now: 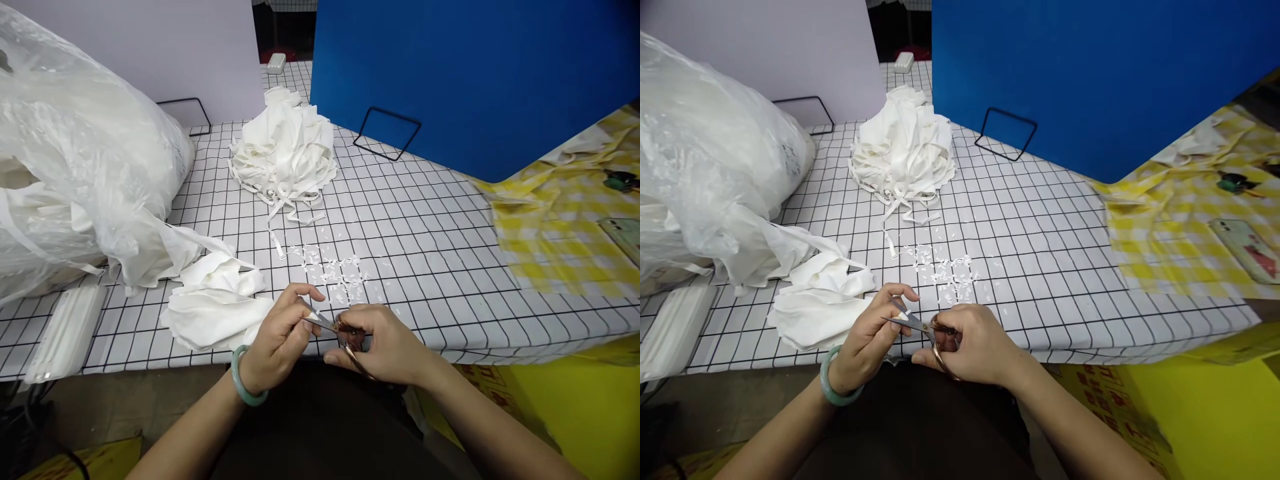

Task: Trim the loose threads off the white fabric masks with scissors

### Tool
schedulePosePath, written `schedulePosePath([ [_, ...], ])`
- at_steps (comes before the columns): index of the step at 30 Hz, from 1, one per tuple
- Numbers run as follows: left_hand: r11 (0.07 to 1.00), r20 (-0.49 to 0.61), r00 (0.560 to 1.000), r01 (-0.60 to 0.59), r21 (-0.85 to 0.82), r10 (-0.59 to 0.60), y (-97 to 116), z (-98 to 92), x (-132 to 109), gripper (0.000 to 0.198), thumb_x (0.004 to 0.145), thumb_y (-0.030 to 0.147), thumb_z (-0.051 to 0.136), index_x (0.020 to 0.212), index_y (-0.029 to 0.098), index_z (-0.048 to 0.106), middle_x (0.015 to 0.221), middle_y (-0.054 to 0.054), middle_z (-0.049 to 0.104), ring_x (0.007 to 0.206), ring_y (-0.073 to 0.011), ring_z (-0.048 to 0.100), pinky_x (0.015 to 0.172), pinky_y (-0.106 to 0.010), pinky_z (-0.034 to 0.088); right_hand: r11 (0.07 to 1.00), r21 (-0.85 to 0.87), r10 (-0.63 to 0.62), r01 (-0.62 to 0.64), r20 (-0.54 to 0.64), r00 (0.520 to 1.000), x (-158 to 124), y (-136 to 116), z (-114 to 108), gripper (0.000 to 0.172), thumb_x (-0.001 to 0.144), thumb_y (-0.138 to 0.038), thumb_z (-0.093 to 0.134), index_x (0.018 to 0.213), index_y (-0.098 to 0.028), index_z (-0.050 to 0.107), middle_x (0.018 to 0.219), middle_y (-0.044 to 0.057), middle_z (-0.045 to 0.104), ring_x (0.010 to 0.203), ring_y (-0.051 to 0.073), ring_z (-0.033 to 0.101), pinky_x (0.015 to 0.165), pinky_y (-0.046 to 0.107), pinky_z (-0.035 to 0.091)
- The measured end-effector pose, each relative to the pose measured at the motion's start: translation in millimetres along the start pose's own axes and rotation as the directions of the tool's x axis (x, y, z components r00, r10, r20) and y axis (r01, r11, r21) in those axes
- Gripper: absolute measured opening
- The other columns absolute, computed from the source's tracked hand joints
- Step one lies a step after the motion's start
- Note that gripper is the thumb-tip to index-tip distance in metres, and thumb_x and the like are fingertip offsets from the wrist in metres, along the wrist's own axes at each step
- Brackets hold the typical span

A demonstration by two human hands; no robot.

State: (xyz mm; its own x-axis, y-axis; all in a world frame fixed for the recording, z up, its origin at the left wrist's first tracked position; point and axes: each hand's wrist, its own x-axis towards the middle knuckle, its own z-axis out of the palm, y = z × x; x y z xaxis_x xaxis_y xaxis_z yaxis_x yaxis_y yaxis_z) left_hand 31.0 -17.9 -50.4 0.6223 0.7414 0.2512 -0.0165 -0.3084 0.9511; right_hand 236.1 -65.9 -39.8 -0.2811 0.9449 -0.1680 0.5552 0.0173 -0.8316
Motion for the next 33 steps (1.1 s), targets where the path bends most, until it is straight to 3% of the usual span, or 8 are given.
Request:
schedulePosePath([
  [9, 1.0, 0.019, 1.0, -0.007, -0.004, 0.007, -3.7, 2.3, 4.2, 0.029, 0.104, 0.024, 0.042, 0.084, 0.017, 0.061, 0.093, -0.008, 0.057, 0.114, -0.0222, 0.051, 0.092, -0.032, 0.044, 0.975, 0.173, 0.138, -0.14, 0.019, 0.99, -0.9, 12.1, 9.3, 0.062, 0.073, -0.057, 0.078, 0.054, -0.02, 0.033, 0.05, -0.006, 0.034, 0.049, 0.008, 0.031, 0.047, 0.023, 0.026],
  [13, 0.999, 0.02, 0.999, 0.046, -0.021, -0.046, -4.1, 5.8, 7.4, 0.031, 0.104, 0.027, 0.042, 0.08, 0.018, 0.059, 0.09, -0.008, 0.056, 0.116, -0.0234, 0.05, 0.096, -0.034, 0.043, 0.871, 0.411, 0.27, -0.267, 0.051, 0.961, -1.4, 20.0, 15.5, 0.056, 0.07, -0.062, 0.08, 0.055, -0.02, 0.045, 0.047, -0.005, 0.045, 0.045, 0.01, 0.041, 0.046, 0.024, 0.032],
  [16, 0.995, 0.033, 0.996, 0.088, -0.044, -0.087, 3.7, 0.2, 3.6, 0.031, 0.104, 0.026, 0.042, 0.079, 0.018, 0.059, 0.086, -0.008, 0.055, 0.115, -0.0242, 0.05, 0.096, -0.034, 0.043, 0.826, 0.516, 0.36, -0.23, -0.168, 0.918, -2.5, 29.8, 7.9, 0.049, 0.073, -0.068, 0.074, 0.067, -0.021, 0.06, 0.057, 0.001, 0.061, 0.055, 0.017, 0.056, 0.055, 0.03, 0.047],
  [20, 0.982, -0.014, 0.992, 0.121, -0.146, -0.124, 29.6, -32.2, -17.9, 0.032, 0.101, 0.026, 0.045, 0.076, 0.017, 0.061, 0.093, -0.009, 0.058, 0.105, -0.0237, 0.054, 0.091, -0.034, 0.045, 0.918, 0.386, 0.279, -0.092, -0.462, 0.842, 5.9, 41.2, -9.0, 0.052, 0.078, -0.073, 0.065, 0.1, -0.026, 0.063, 0.115, 0.011, 0.068, 0.102, 0.029, 0.063, 0.083, 0.043, 0.054],
  [23, 0.966, -0.203, 0.972, 0.069, -0.25, -0.122, 53.8, -62.5, -43.8, 0.03, 0.097, 0.028, 0.05, 0.072, 0.016, 0.061, 0.096, -0.009, 0.058, 0.094, -0.022, 0.055, 0.086, -0.034, 0.047, 0.923, 0.382, 0.194, -0.042, -0.368, 0.909, 27.3, 32.6, 0.2, 0.046, 0.076, -0.063, 0.074, 0.098, -0.028, 0.054, 0.128, 0.009, 0.062, 0.113, 0.03, 0.06, 0.092, 0.048, 0.052],
  [27, 0.957, -0.35, 0.933, -0.025, -0.288, -0.081, 81.5, -80.5, -72.6, 0.033, 0.094, 0.034, 0.053, 0.067, 0.016, 0.059, 0.086, -0.008, 0.058, 0.082, -0.0212, 0.056, 0.076, -0.034, 0.048, 0.884, 0.465, 0.054, 0.052, -0.213, 0.976, 69.9, -4.9, 48.0, 0.031, 0.08, -0.04, 0.075, 0.09, -0.026, 0.05, 0.127, 0.006, 0.062, 0.109, 0.024, 0.061, 0.095, 0.045, 0.05],
  [30, 0.972, -0.282, 0.957, 0.005, -0.233, -0.072, 95.9, -77.6, -81.3, 0.037, 0.098, 0.037, 0.051, 0.068, 0.018, 0.061, 0.084, -0.009, 0.061, 0.077, -0.022, 0.059, 0.071, -0.036, 0.051, 0.853, 0.514, -0.039, 0.091, -0.111, 0.993, 103.5, -36.0, 85.0, 0.032, 0.077, -0.037, 0.076, 0.091, -0.025, 0.051, 0.122, 0.006, 0.063, 0.096, 0.02, 0.06, 0.083, 0.037, 0.052],
  [33, 0.996, -0.054, 0.995, 0.084, -0.014, -0.084, 99.0, -72.7, -80.4, 0.032, 0.1, 0.029, 0.048, 0.077, 0.017, 0.067, 0.094, -0.012, 0.066, 0.085, -0.0231, 0.065, 0.077, -0.036, 0.055, 0.889, 0.454, -0.045, 0.062, -0.048, 0.998, 128.5, -55.6, 106.4, 0.034, 0.067, -0.034, 0.08, 0.082, -0.023, 0.052, 0.088, 0.0, 0.064, 0.072, 0.015, 0.053, 0.068, 0.031, 0.047],
])
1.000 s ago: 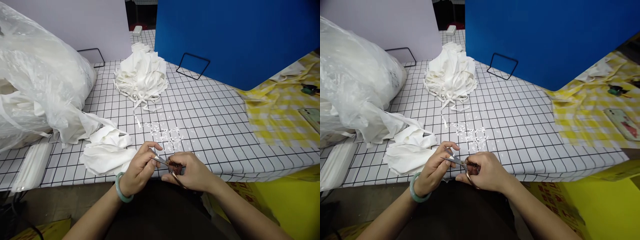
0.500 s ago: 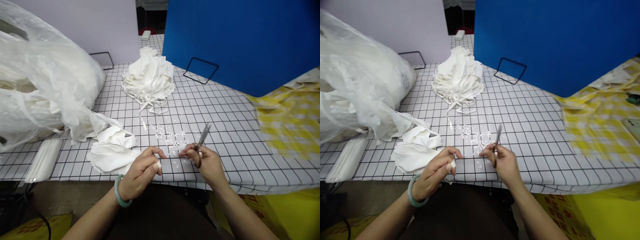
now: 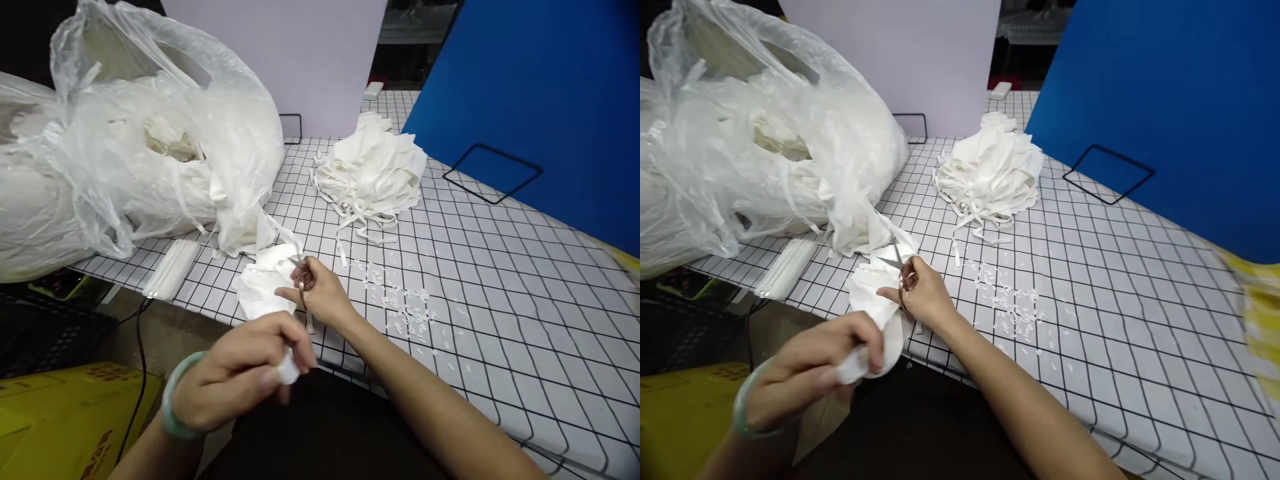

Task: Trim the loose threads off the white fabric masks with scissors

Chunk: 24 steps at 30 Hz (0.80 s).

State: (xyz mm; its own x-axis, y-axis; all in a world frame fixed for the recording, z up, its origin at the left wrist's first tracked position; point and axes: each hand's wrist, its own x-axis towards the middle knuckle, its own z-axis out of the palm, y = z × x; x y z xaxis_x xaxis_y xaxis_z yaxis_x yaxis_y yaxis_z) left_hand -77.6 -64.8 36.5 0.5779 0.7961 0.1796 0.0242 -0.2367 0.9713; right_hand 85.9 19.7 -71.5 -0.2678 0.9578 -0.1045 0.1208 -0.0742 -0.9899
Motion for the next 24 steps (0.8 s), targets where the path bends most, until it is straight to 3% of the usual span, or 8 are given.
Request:
schedulePosePath([
  [2, 0.985, 0.095, 0.995, 0.014, 0.173, -0.03, -8.2, 0.1, 3.5, 0.024, 0.099, 0.024, 0.052, 0.082, 0.016, 0.067, 0.1, -0.014, 0.068, 0.09, -0.0225, 0.067, 0.08, -0.034, 0.057, 0.999, -0.039, 0.004, -0.004, 0.002, 1.0, 8.8, -1.3, 5.1, 0.028, 0.068, -0.031, 0.076, 0.075, -0.023, 0.05, 0.073, -0.003, 0.057, 0.065, 0.013, 0.047, 0.063, 0.029, 0.042],
  [3, 0.964, 0.055, 0.998, 0.016, 0.264, -0.031, -15.8, -1.4, 5.9, 0.019, 0.097, 0.022, 0.055, 0.083, 0.017, 0.066, 0.101, -0.013, 0.068, 0.093, -0.0225, 0.068, 0.083, -0.034, 0.057, 0.999, -0.036, 0.003, -0.003, -0.004, 1.0, 10.8, -1.5, 3.5, 0.024, 0.069, -0.031, 0.072, 0.074, -0.022, 0.05, 0.071, -0.003, 0.055, 0.063, 0.013, 0.046, 0.061, 0.029, 0.041],
  [5, 0.88, -0.164, 0.986, 0.058, 0.471, 0.023, -37.3, -7.8, 12.7, 0.007, 0.095, 0.019, 0.058, 0.091, 0.018, 0.064, 0.109, -0.013, 0.068, 0.105, -0.0244, 0.066, 0.094, -0.039, 0.055, 1.0, 0.0, 0.004, -0.004, -0.011, 1.0, 11.2, -2.8, -5.8, 0.022, 0.072, -0.034, 0.067, 0.077, -0.023, 0.049, 0.073, -0.003, 0.054, 0.063, 0.013, 0.047, 0.059, 0.028, 0.041],
  [7, 0.752, -0.34, 0.933, 0.14, 0.644, 0.118, -63.7, -18.2, 22.8, 0.016, 0.092, 0.013, 0.056, 0.106, 0.017, 0.062, 0.12, -0.014, 0.065, 0.118, -0.0278, 0.059, 0.106, -0.048, 0.047, 0.997, 0.081, 0.0, 0.002, -0.019, 1.0, 7.9, -6.3, -18.7, 0.027, 0.073, -0.037, 0.069, 0.081, -0.023, 0.048, 0.078, -0.003, 0.054, 0.065, 0.013, 0.05, 0.061, 0.029, 0.044],
  [10, 0.653, -0.267, 0.96, 0.153, 0.742, 0.079, -99.7, -36.9, 40.7, 0.027, 0.087, 0.006, 0.052, 0.11, 0.015, 0.062, 0.11, -0.012, 0.067, 0.11, -0.0283, 0.06, 0.1, -0.051, 0.049, 0.979, 0.203, -0.013, 0.026, -0.067, 0.998, -2.5, -12.4, -29.4, 0.033, 0.074, -0.037, 0.075, 0.084, -0.023, 0.047, 0.085, -0.001, 0.055, 0.071, 0.014, 0.054, 0.07, 0.031, 0.048],
  [13, 0.663, -0.209, 0.978, 0.15, 0.733, 0.009, -118.6, -53.4, 51.1, 0.015, 0.087, 0.008, 0.052, 0.091, 0.016, 0.064, 0.086, -0.007, 0.067, 0.085, -0.023, 0.063, 0.082, -0.041, 0.054, 0.996, 0.091, 0.002, 0.003, -0.049, 0.999, -15.9, -9.1, -18.3, 0.037, 0.072, -0.035, 0.08, 0.09, -0.024, 0.049, 0.089, 0.0, 0.057, 0.079, 0.017, 0.055, 0.075, 0.033, 0.049],
  [18, 0.705, -0.239, 0.971, 0.168, 0.689, 0.001, -116.8, -60.0, 37.9, 0.017, 0.087, 0.008, 0.05, 0.098, 0.015, 0.062, 0.092, -0.007, 0.07, 0.085, -0.0195, 0.066, 0.078, -0.033, 0.055, 0.998, -0.048, 0.024, -0.029, -0.096, 0.995, -21.1, 11.5, 9.4, 0.025, 0.069, -0.028, 0.071, 0.079, -0.023, 0.048, 0.083, 0.0, 0.055, 0.075, 0.018, 0.05, 0.069, 0.033, 0.045],
  [24, 0.744, -0.144, 0.987, 0.04, 0.667, 0.076, -91.4, -42.6, 27.9, 0.012, 0.095, 0.019, 0.053, 0.1, 0.016, 0.064, 0.092, -0.007, 0.068, 0.085, -0.0198, 0.064, 0.077, -0.033, 0.052, 0.967, 0.199, 0.159, -0.16, 0.017, 0.987, -8.8, -7.8, -20.5, 0.035, 0.067, -0.038, 0.076, 0.086, -0.022, 0.052, 0.065, -0.007, 0.047, 0.055, 0.01, 0.04, 0.052, 0.024, 0.032],
])
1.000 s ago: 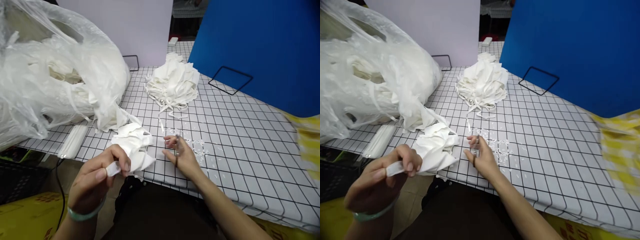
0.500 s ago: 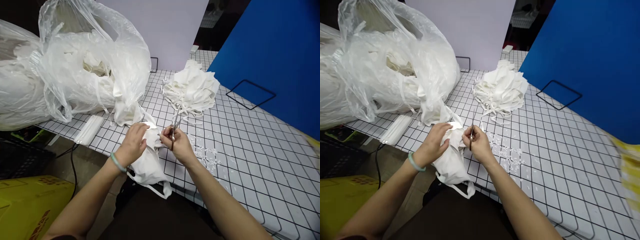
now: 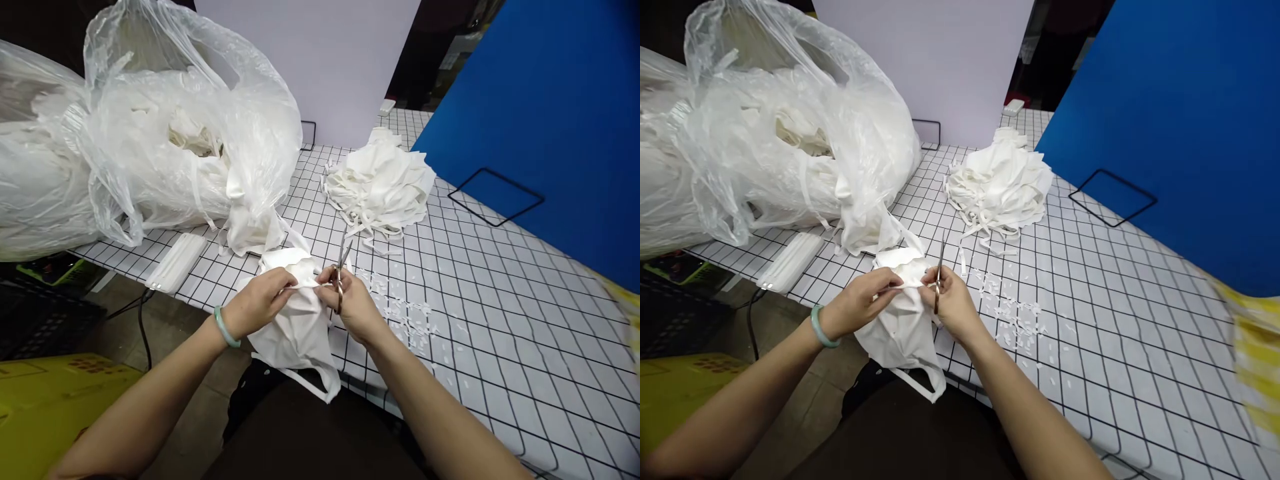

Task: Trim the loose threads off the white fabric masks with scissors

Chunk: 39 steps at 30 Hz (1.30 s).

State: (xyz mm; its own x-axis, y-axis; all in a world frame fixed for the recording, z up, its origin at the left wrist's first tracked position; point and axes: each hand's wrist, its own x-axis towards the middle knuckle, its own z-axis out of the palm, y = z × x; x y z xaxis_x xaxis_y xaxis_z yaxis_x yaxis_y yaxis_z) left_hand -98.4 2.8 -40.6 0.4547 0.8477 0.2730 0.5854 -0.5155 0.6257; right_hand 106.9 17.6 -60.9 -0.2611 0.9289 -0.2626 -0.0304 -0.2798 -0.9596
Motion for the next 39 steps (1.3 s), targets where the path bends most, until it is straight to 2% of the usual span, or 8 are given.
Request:
schedulePosePath([
  [8, 0.793, 0.405, 0.899, 0.368, -0.485, -0.169, 34.6, -26.9, 14.3, 0.033, 0.099, 0.039, 0.05, 0.091, 0.015, 0.071, 0.068, 0.0, 0.056, 0.062, -0.0119, 0.049, 0.056, -0.023, 0.04, 0.972, 0.223, 0.049, -0.078, 0.134, 0.99, -5.4, -34.6, -14.3, 0.04, 0.059, -0.034, 0.089, 0.083, -0.021, 0.06, 0.078, -0.002, 0.06, 0.066, 0.013, 0.052, 0.062, 0.027, 0.041],
  [16, 0.547, 0.52, 0.825, 0.547, -0.634, -0.222, 39.0, -5.0, 22.4, 0.039, 0.098, 0.045, 0.05, 0.088, 0.014, 0.07, 0.053, 0.007, 0.03, 0.048, -0.0076, 0.025, 0.045, -0.021, 0.024, 0.972, 0.222, 0.036, -0.073, 0.169, 0.985, -11.0, -24.0, -30.4, 0.038, 0.066, -0.033, 0.088, 0.083, -0.019, 0.057, 0.077, -0.002, 0.059, 0.065, 0.011, 0.05, 0.058, 0.024, 0.035],
  [21, 0.729, 0.132, 0.981, 0.194, -0.656, -0.143, 55.7, 13.3, 34.8, 0.029, 0.096, 0.036, 0.058, 0.078, 0.017, 0.073, 0.093, -0.007, 0.061, 0.091, -0.0188, 0.057, 0.088, -0.034, 0.051, 0.958, 0.276, 0.023, -0.078, 0.197, 0.98, -13.9, -21.5, -32.6, 0.043, 0.062, -0.036, 0.091, 0.08, -0.02, 0.056, 0.073, -0.004, 0.059, 0.063, 0.011, 0.052, 0.06, 0.024, 0.039],
  [24, 0.571, -0.068, 0.97, 0.08, -0.817, -0.234, 62.7, 37.8, 39.2, 0.029, 0.097, 0.029, 0.055, 0.076, 0.017, 0.07, 0.108, -0.008, 0.061, 0.099, -0.0192, 0.059, 0.097, -0.036, 0.05, 0.951, 0.298, 0.039, -0.076, 0.128, 0.991, -21.4, -17.3, -29.2, 0.046, 0.061, -0.042, 0.09, 0.081, -0.021, 0.055, 0.074, -0.004, 0.059, 0.069, 0.014, 0.057, 0.068, 0.028, 0.046],
  [27, 0.363, -0.052, 0.924, 0.096, -0.927, -0.378, 64.6, 59.0, 39.0, 0.032, 0.099, 0.027, 0.05, 0.075, 0.016, 0.066, 0.097, -0.004, 0.058, 0.058, -0.0064, 0.046, 0.061, -0.025, 0.05, 1.0, -0.016, 0.02, -0.019, 0.069, 0.997, -38.6, -14.6, -36.6, 0.038, 0.069, -0.043, 0.086, 0.085, -0.023, 0.058, 0.081, -0.001, 0.059, 0.077, 0.017, 0.058, 0.075, 0.034, 0.048],
  [31, 0.481, -0.044, 0.925, 0.155, -0.863, -0.377, 66.9, 70.9, 35.0, 0.029, 0.1, 0.03, 0.052, 0.08, 0.017, 0.07, 0.103, -0.005, 0.055, 0.069, -0.0091, 0.053, 0.063, -0.025, 0.049, 0.919, -0.391, -0.088, 0.052, -0.074, 0.993, -63.3, -15.1, -51.8, 0.035, 0.071, -0.044, 0.084, 0.092, -0.024, 0.064, 0.098, 0.005, 0.061, 0.099, 0.026, 0.058, 0.092, 0.044, 0.046],
  [35, 0.607, -0.103, 0.951, 0.102, -0.788, -0.292, 73.5, 74.8, 36.0, 0.029, 0.1, 0.03, 0.053, 0.082, 0.019, 0.073, 0.113, -0.008, 0.058, 0.121, -0.0226, 0.052, 0.105, -0.036, 0.047, 0.994, -0.072, -0.09, 0.078, -0.176, 0.98, -66.2, -9.5, -43.3, 0.04, 0.072, -0.047, 0.082, 0.096, -0.025, 0.06, 0.096, 0.003, 0.063, 0.095, 0.023, 0.061, 0.09, 0.04, 0.05],
  [39, 0.45, -0.021, 0.97, 0.094, -0.888, -0.244, 78.2, 74.6, 41.8, 0.026, 0.098, 0.028, 0.055, 0.083, 0.017, 0.073, 0.12, -0.011, 0.061, 0.124, -0.0261, 0.054, 0.106, -0.043, 0.049, 0.97, 0.228, -0.037, 0.08, -0.185, 0.982, -51.3, 4.5, -27.0, 0.045, 0.071, -0.056, 0.081, 0.086, -0.023, 0.055, 0.082, 0.0, 0.06, 0.079, 0.019, 0.06, 0.075, 0.033, 0.052],
])
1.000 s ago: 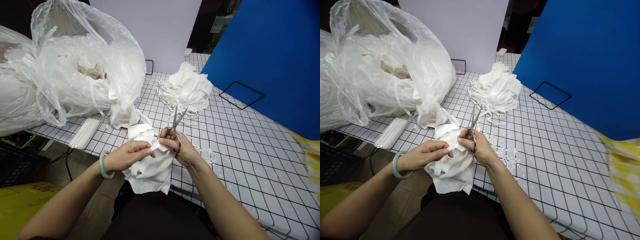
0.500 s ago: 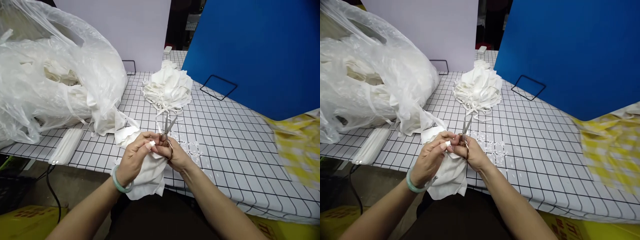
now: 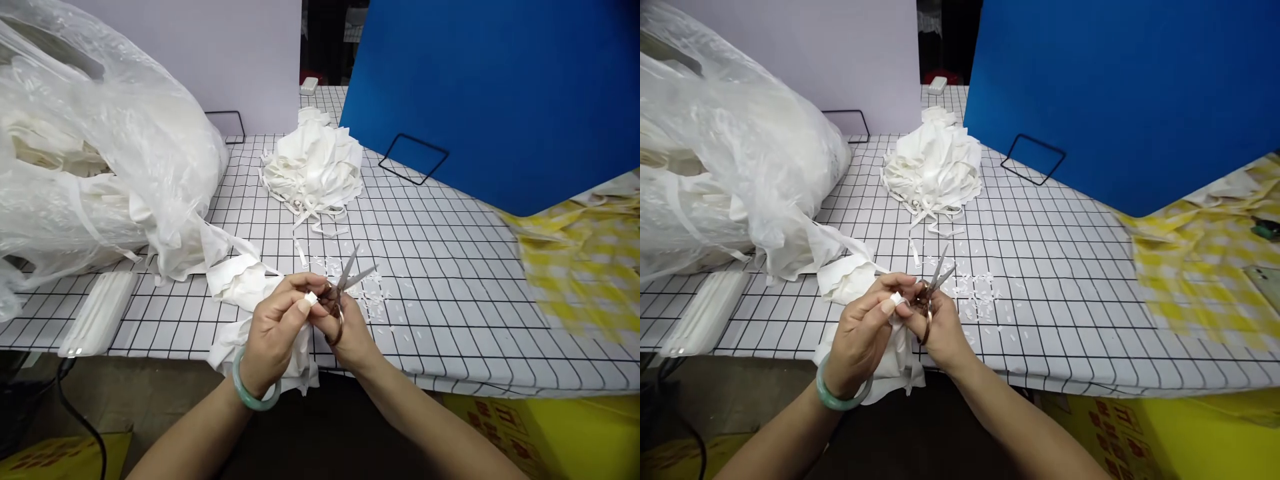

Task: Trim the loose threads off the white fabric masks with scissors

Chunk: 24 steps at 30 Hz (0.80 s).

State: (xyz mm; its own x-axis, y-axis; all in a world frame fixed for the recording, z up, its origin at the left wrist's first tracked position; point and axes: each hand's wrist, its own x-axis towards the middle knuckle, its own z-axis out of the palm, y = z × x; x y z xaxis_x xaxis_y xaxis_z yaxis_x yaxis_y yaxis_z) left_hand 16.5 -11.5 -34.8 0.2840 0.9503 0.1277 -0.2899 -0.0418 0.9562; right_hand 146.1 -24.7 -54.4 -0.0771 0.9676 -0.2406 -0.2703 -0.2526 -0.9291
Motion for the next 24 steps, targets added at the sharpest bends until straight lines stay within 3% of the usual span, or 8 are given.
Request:
schedulePosePath([
  [3, 0.999, -0.058, 0.997, 0.046, -0.017, -0.047, 1.3, -3.1, 1.6, 0.03, 0.098, 0.028, 0.052, 0.078, 0.017, 0.071, 0.103, -0.012, 0.062, 0.121, -0.0282, 0.054, 0.089, -0.038, 0.056, 0.996, -0.04, 0.085, -0.08, 0.144, 0.986, 3.2, 3.3, -4.8, 0.043, 0.074, -0.058, 0.077, 0.083, -0.022, 0.054, 0.079, 0.001, 0.06, 0.076, 0.019, 0.06, 0.073, 0.033, 0.051],
  [5, 0.99, -0.092, 0.995, -0.012, 0.142, 0.026, 0.7, -6.8, 0.4, 0.029, 0.098, 0.027, 0.052, 0.078, 0.017, 0.07, 0.095, -0.011, 0.059, 0.119, -0.0276, 0.053, 0.084, -0.035, 0.055, 0.971, -0.237, 0.076, -0.032, 0.18, 0.981, -0.9, -2.4, -16.0, 0.039, 0.078, -0.055, 0.074, 0.089, -0.022, 0.058, 0.086, 0.002, 0.062, 0.083, 0.02, 0.061, 0.078, 0.035, 0.051],
  [8, 0.887, -0.024, 0.976, -0.187, 0.423, 0.218, -1.6, -9.8, -2.8, 0.023, 0.097, 0.022, 0.053, 0.082, 0.018, 0.07, 0.097, -0.009, 0.057, 0.112, -0.0241, 0.051, 0.092, -0.037, 0.05, 0.791, -0.599, -0.051, 0.127, 0.142, 0.989, -12.4, -17.2, -35.6, 0.037, 0.08, -0.055, 0.072, 0.094, -0.022, 0.063, 0.092, 0.005, 0.062, 0.091, 0.023, 0.06, 0.085, 0.041, 0.05],
  [11, 0.834, 0.055, 0.964, -0.252, 0.491, 0.26, -4.0, -8.6, -3.6, 0.022, 0.098, 0.018, 0.05, 0.085, 0.019, 0.068, 0.095, -0.008, 0.056, 0.111, -0.0225, 0.049, 0.094, -0.036, 0.047, 0.583, -0.78, -0.121, 0.227, 0.193, 0.974, -22.3, -29.1, -47.7, 0.04, 0.079, -0.061, 0.072, 0.08, -0.021, 0.063, 0.079, 0.004, 0.06, 0.078, 0.022, 0.057, 0.077, 0.04, 0.048],
  [15, 0.83, 0.112, 0.96, -0.277, 0.484, 0.255, -6.0, -5.3, -1.2, 0.022, 0.098, 0.015, 0.048, 0.087, 0.019, 0.067, 0.082, -0.006, 0.053, 0.112, -0.0229, 0.047, 0.092, -0.035, 0.046, 0.475, -0.817, -0.211, 0.327, 0.256, 0.944, -26.0, -32.2, -50.8, 0.045, 0.081, -0.063, 0.07, 0.069, -0.021, 0.058, 0.064, 0.001, 0.058, 0.063, 0.017, 0.053, 0.068, 0.035, 0.043],
  [24, 0.802, 0.189, 0.947, -0.321, 0.503, 0.26, -10.1, -0.6, 2.3, 0.022, 0.098, 0.012, 0.045, 0.08, 0.019, 0.056, 0.074, -0.005, 0.051, 0.109, -0.0235, 0.045, 0.092, -0.036, 0.043, 0.446, -0.823, -0.261, 0.352, 0.257, 0.93, -23.6, -29.2, -50.2, 0.045, 0.082, -0.062, 0.069, 0.067, -0.02, 0.06, 0.057, -0.001, 0.06, 0.059, 0.016, 0.053, 0.069, 0.034, 0.04],
])
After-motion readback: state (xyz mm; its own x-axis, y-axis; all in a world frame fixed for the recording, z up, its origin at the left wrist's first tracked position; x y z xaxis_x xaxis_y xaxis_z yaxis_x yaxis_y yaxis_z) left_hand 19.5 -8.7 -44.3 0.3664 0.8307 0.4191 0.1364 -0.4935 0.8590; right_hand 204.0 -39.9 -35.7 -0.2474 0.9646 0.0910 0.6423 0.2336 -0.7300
